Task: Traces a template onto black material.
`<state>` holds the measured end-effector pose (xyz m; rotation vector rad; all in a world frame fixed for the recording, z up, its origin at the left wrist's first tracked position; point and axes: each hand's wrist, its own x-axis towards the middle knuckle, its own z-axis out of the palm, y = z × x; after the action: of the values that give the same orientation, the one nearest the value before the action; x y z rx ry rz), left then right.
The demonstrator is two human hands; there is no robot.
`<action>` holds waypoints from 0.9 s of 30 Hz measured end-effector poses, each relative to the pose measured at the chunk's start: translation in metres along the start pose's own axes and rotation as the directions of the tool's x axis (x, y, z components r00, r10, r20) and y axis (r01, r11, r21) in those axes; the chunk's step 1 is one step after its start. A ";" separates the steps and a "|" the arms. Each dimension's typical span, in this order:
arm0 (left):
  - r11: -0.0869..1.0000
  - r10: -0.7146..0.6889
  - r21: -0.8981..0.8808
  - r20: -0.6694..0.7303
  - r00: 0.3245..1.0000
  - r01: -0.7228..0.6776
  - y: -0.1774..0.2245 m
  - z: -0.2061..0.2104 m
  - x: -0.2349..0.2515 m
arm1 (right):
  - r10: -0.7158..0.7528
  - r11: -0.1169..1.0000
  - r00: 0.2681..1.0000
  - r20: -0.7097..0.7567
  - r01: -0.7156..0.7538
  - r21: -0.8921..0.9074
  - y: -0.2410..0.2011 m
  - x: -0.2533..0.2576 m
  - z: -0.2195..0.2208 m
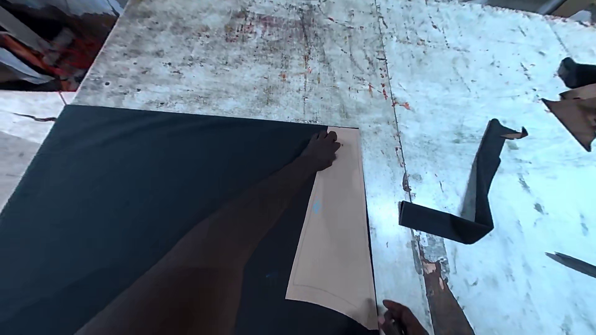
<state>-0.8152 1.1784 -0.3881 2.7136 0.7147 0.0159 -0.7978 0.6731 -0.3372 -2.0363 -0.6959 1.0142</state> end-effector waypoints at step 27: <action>0.968 -0.198 -0.196 -0.218 0.956 0.156 0.114 0.078 -0.115 | -0.080 0.961 0.995 -0.064 0.060 -0.270 -0.205 0.331 0.128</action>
<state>-0.8542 1.0053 -0.4165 2.4924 0.9752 0.3481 -0.7543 1.0795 -0.3654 -2.2504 -0.8996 0.8353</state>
